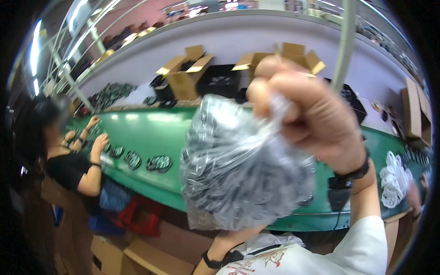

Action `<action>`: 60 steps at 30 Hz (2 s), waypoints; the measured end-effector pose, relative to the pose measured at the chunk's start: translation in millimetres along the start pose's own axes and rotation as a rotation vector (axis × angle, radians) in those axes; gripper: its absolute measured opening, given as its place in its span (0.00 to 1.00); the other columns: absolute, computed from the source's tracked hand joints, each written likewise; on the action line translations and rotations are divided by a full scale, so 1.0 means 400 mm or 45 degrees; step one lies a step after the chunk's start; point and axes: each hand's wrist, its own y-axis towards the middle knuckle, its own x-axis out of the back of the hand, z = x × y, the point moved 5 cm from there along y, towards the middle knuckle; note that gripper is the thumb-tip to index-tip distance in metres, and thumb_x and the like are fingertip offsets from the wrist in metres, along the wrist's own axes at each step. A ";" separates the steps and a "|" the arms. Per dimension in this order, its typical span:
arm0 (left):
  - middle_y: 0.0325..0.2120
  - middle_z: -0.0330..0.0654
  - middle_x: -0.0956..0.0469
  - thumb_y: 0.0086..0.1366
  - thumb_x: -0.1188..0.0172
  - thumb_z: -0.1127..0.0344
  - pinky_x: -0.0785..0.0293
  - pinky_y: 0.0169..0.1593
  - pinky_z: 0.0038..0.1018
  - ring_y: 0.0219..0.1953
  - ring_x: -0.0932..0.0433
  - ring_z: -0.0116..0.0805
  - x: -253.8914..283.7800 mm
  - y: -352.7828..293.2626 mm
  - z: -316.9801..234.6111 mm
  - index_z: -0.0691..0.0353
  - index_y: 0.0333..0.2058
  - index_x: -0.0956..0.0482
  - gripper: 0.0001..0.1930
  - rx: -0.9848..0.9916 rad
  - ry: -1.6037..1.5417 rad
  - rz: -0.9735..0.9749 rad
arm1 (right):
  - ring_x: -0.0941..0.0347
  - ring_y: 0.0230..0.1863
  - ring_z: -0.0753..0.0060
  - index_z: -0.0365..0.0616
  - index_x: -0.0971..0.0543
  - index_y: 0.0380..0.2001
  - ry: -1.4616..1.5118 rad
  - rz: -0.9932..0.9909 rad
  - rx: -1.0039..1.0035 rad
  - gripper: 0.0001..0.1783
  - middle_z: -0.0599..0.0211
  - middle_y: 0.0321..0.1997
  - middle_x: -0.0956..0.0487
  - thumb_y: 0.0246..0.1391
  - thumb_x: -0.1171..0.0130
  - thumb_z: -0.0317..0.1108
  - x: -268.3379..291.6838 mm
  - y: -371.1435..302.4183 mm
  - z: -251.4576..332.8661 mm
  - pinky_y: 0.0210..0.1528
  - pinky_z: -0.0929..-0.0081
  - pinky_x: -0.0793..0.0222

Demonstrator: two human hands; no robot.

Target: The person assembles small electronic devices on a green workbench. They place circular components onto green circuit boards, secure them, and then place the finished units into plastic bags. The person also retrieves new components from a cardboard box and organizes them on the table.

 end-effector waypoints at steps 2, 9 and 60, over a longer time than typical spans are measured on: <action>0.38 0.54 0.19 0.63 0.39 0.48 0.26 0.50 0.33 0.41 0.20 0.52 0.008 0.035 -0.021 0.67 0.47 0.22 0.25 -0.026 -0.003 0.047 | 0.48 0.14 0.91 0.52 0.35 0.25 -0.157 -0.220 -0.191 0.10 0.77 0.21 0.32 0.53 0.46 0.25 0.014 -0.011 -0.058 0.14 0.86 0.59; 0.37 0.49 0.19 0.40 0.21 0.68 0.24 0.43 0.32 0.39 0.19 0.39 0.154 -0.108 0.029 0.67 0.47 0.21 0.32 -0.343 -0.215 -0.802 | 0.45 0.18 0.89 0.52 0.38 0.26 -0.041 -0.148 -0.131 0.13 0.73 0.24 0.29 0.50 0.49 0.20 0.054 0.026 -0.072 0.17 0.85 0.51; 0.54 0.55 0.27 0.57 0.34 0.74 0.28 0.53 0.36 0.53 0.25 0.47 0.120 0.291 -0.007 0.68 0.62 0.36 0.34 0.211 0.124 -0.556 | 0.24 0.43 0.55 0.46 0.19 0.35 -2.931 -1.551 0.255 0.09 0.61 0.37 0.21 0.54 0.39 0.37 1.305 -0.466 0.660 0.45 0.61 0.29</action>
